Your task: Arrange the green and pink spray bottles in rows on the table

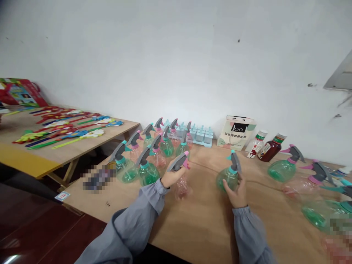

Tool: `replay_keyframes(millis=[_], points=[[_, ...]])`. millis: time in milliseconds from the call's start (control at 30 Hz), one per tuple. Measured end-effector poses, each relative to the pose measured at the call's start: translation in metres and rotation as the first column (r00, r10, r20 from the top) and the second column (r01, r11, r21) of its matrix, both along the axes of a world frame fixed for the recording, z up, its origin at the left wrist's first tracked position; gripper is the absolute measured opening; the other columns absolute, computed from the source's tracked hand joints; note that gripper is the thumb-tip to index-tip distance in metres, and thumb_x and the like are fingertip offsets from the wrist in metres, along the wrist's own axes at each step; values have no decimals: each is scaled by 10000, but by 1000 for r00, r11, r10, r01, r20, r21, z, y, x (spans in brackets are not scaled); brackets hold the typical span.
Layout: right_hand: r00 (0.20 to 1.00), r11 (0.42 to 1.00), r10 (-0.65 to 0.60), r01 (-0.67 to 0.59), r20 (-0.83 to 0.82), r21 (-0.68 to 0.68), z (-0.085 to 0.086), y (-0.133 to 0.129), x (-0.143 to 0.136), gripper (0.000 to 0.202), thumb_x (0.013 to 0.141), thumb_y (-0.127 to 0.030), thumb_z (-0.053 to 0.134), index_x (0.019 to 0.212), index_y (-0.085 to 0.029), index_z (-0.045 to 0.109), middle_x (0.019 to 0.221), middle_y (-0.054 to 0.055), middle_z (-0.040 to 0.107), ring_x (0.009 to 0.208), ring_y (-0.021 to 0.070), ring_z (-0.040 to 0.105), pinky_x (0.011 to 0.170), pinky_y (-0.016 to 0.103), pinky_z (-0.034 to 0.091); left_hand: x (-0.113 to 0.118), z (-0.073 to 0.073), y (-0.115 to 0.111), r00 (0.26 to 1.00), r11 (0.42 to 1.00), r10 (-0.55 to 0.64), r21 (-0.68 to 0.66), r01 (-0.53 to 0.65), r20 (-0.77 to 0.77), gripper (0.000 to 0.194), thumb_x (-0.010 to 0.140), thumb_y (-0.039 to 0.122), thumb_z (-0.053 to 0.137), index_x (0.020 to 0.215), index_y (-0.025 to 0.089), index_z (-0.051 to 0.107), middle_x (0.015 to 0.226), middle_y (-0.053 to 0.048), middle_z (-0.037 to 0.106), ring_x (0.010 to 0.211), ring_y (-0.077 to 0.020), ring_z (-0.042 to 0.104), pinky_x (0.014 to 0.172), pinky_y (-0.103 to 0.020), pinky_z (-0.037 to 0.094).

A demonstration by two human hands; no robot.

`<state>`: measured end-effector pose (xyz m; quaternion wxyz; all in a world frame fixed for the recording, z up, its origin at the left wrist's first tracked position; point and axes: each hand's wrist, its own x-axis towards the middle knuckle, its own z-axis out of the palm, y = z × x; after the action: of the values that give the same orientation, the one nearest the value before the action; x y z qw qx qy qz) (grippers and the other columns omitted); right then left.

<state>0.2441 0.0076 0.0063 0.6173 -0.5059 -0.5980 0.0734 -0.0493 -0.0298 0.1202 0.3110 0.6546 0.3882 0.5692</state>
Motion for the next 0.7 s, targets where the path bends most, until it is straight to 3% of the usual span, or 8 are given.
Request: replay_keyframes(millis=[133, 200, 300, 400, 533, 700], points=[[997, 998, 47, -49, 64, 42, 0, -30, -21, 672, 747, -500, 735, 1282, -196, 467, 1161, 133, 572, 965, 257, 628, 809, 444, 564, -2, -5, 2, 993, 992, -87, -89, 94, 83, 219, 694, 178, 540, 846, 183, 698, 816, -18, 729, 718, -149, 651, 687, -272, 543], [996, 997, 48, -52, 78, 53, 0, -36, -26, 655, 770, -481, 720, 1302, -200, 459, 1177, 136, 567, 986, 261, 625, 828, 461, 562, -3, -8, 4, 985, 983, -140, -108, 150, 97, 322, 678, 181, 549, 956, 183, 713, 905, -36, 749, 754, -158, 666, 660, -264, 539], [996, 997, 37, -42, 86, 60, -4, -38, -28, 654, 784, -484, 705, 1313, -189, 455, 1183, 141, 565, 994, 265, 625, 847, 478, 559, -5, -11, 8, 978, 979, -177, -84, 186, 109, 481, 653, 172, 550, 1113, 193, 688, 981, -48, 749, 876, -181, 680, 759, -293, 548], [997, 998, 31, -36, 76, 57, -8, -36, -27, 665, 785, -496, 701, 1313, -176, 454, 1180, 147, 567, 993, 268, 629, 850, 474, 559, -3, -11, 9, 989, 987, -100, -117, 113, 113, 352, 673, 186, 531, 975, 185, 713, 877, -42, 740, 841, -178, 670, 823, -322, 539], [996, 998, 30, -35, 85, 55, -9, -35, -25, 666, 784, -490, 708, 1311, -170, 455, 1157, 142, 579, 971, 263, 638, 835, 462, 566, 0, -11, 7, 995, 987, -2, -162, 19, 103, 173, 718, 203, 501, 727, 185, 673, 723, -23, 681, 728, -158, 627, 759, -303, 527], [994, 996, 36, -44, 103, 73, -6, -36, -26, 645, 797, -481, 696, 1306, -164, 459, 1163, 151, 591, 976, 261, 646, 841, 457, 570, 2, -13, 7, 999, 990, -9, -141, 17, 53, 304, 700, 176, 524, 936, 205, 713, 726, 21, 652, 595, -101, 518, 657, -248, 495]])
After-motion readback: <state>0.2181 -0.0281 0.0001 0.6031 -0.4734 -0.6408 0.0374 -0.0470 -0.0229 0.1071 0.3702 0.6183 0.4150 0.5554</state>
